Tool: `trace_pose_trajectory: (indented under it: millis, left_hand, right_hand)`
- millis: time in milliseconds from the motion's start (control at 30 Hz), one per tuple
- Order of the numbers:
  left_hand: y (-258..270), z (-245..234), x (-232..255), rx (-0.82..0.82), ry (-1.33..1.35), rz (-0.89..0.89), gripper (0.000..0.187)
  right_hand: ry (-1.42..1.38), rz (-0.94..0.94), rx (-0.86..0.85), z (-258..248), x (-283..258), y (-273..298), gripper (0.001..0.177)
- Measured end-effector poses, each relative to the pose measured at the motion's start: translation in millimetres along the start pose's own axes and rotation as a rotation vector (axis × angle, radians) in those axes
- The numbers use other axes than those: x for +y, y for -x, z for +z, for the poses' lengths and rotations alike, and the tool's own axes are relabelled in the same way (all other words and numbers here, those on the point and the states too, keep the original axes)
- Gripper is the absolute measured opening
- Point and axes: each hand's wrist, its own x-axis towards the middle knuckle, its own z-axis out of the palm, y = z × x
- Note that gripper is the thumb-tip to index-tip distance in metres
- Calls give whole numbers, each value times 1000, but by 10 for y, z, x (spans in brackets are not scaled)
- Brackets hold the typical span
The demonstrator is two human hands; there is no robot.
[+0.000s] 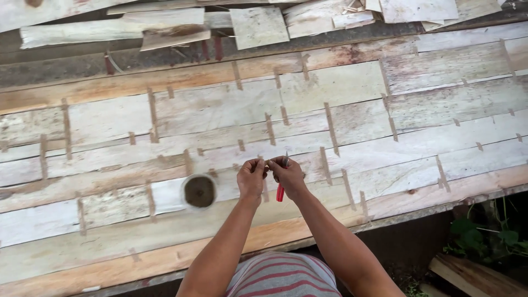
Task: The person applies small wooden strips to the seams of larger wooden panels using adhesive and a utility knife to reinforce the joints.
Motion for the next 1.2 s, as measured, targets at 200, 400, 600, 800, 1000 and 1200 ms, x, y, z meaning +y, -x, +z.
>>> trace_pose_trajectory:
  millis: [200,400,600,800,1000,1200]
  left_hand:
    - [-382,1109,-272,-11,-50,127,13]
    - [-1216,1694,163,23,-796,733,43]
    - [-2090,2071,709,-160,-1546,445,61]
    - [-2826,2072,692,-208,-1605,689,57]
    - [-3067,1968,533,-274,-1623,698,60]
    - [-3134,1930,440,-245,-1557,786,61]
  right_hand:
    - [49,-6,-26,-1003,-222,-912,10]
    - [98,-68,53,-1699,-775,-2049,10]
    - [141,-62,98,-1523,-1541,-2920,10]
    - [104,18,42,-1196,-1483,-3790,10]
    - [255,40,9,-1129,-1345,-3949,12]
    - [516,18,-191,-1163,-1375,-4073,12]
